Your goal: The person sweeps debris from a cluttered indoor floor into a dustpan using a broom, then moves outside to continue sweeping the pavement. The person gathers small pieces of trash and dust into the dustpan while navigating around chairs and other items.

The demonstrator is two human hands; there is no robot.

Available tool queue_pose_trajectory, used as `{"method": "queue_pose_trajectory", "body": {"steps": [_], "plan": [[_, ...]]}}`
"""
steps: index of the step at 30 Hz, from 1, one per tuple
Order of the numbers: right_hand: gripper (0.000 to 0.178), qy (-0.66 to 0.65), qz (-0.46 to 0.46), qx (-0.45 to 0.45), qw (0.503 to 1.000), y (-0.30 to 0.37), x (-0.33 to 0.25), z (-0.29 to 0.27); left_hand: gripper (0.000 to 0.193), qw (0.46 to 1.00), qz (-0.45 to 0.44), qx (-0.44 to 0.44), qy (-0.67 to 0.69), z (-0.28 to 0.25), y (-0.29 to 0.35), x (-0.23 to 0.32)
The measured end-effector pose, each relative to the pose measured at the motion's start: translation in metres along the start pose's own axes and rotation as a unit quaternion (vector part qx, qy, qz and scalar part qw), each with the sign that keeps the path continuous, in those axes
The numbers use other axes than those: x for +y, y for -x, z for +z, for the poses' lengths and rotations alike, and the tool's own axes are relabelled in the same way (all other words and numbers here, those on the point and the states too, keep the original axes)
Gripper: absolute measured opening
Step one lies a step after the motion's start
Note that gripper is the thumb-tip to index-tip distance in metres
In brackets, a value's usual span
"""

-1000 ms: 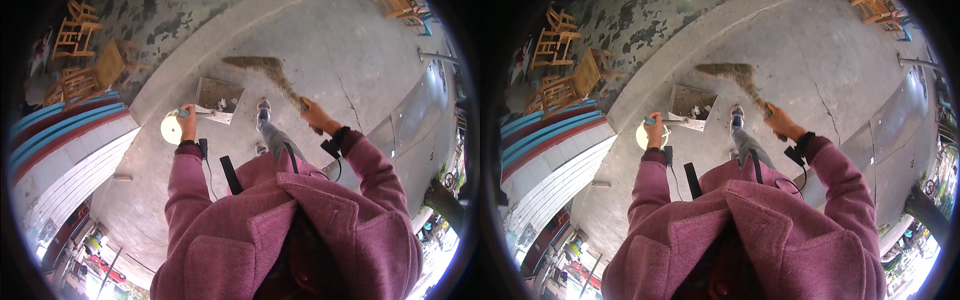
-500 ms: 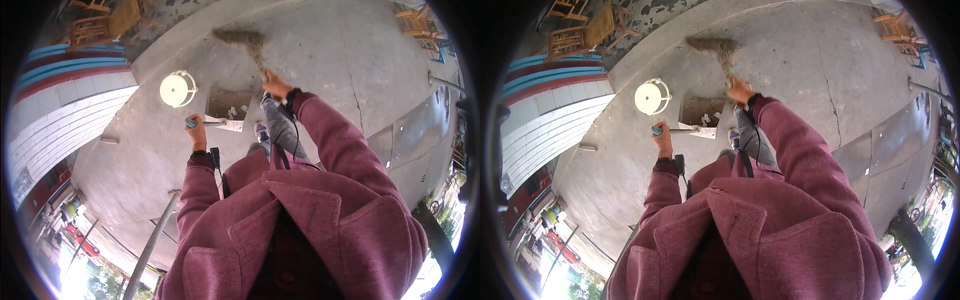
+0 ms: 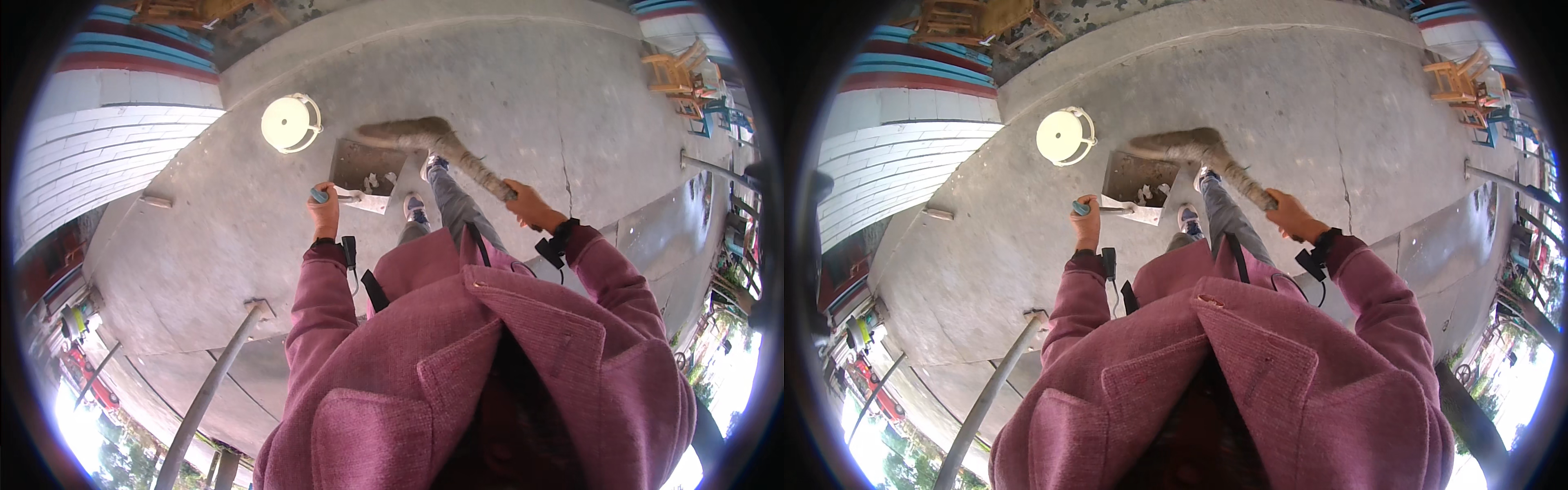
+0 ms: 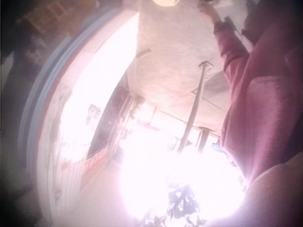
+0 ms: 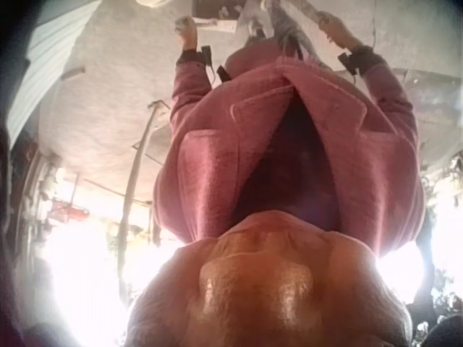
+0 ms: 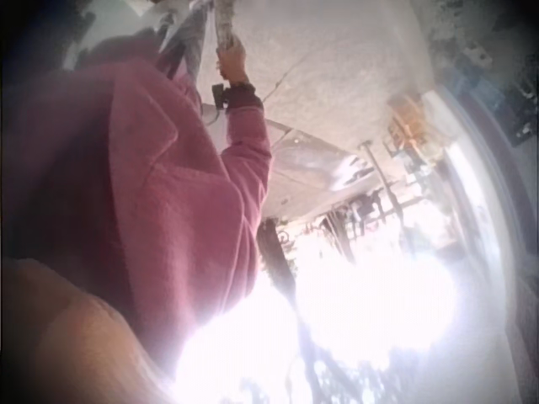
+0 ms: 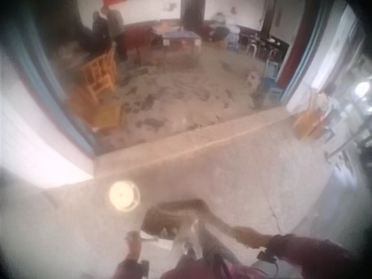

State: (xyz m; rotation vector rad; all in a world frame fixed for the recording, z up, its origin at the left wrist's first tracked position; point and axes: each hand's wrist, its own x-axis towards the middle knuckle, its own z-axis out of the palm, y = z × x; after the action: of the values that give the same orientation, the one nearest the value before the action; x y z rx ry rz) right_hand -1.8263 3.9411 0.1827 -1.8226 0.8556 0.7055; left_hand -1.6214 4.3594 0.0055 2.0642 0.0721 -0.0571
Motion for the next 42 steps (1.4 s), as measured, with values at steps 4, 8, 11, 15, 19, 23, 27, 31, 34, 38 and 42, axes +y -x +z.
{"method": "queue_pose_trajectory", "body": {"steps": [4, 8, 11, 15, 19, 23, 27, 31, 34, 38, 42], "plan": [[0.032, -0.151, 0.045, 0.028, 0.987, -0.019, 0.006, -0.035, 0.007, 0.998, 0.044, -0.03, 0.025, -0.013, -0.014, 0.008], [0.022, -0.342, 0.004, -0.003, 0.94, -0.055, -0.012, -0.023, 0.006, 0.996, 0.079, -0.024, 0.036, -0.022, -0.008, 0.017], [0.023, -0.268, 0.041, 0.014, 0.963, -0.063, -0.014, 0.027, 0.006, 0.997, 0.056, -0.05, 0.035, -0.025, 0.012, 0.017], [0.041, -0.136, 0.038, -0.054, 0.988, -0.042, 0.005, 0.085, 0.006, 0.996, 0.068, -0.046, 0.018, -0.025, 0.022, 0.009], [0.033, -0.119, 0.025, -0.154, 0.981, -0.028, 0.003, 0.079, 0.005, 0.997, 0.038, -0.061, 0.006, -0.027, 0.019, 0.001], [0.033, -0.099, 0.029, -0.209, 0.972, -0.002, -0.01, 0.052, 0.006, 0.997, 0.044, -0.065, -0.008, -0.036, 0.024, -0.003], [0.034, -0.014, -0.004, -0.125, 0.992, 0.018, 0.003, 0.023, 0.007, 0.995, -0.003, -0.08, -0.06, -0.053, 0.06, -0.009], [0.052, 0.018, -0.08, -0.012, 0.997, -0.026, 0.021, -0.01, 0.009, 0.998, -0.026, -0.044, -0.034, -0.062, 0.093, -0.015], [0.044, 0.008, -0.169, 0.034, 0.985, -0.085, 0.012, -0.021, 0.011, 0.998, -0.052, -0.01, -0.036, -0.066, 0.128, -0.021], [0.047, 0.018, -0.14, 0.04, 0.989, -0.131, -0.013, -0.005, 0.01, 0.993, -0.112, 0.043, -0.01, -0.07, 0.182, -0.041], [0.058, 0.111, -0.15, 0.053, 0.981, -0.129, -0.016, 0.058, 0.011, 0.978, -0.193, 0.085, 0.009, -0.074, 0.208, -0.054]]}}
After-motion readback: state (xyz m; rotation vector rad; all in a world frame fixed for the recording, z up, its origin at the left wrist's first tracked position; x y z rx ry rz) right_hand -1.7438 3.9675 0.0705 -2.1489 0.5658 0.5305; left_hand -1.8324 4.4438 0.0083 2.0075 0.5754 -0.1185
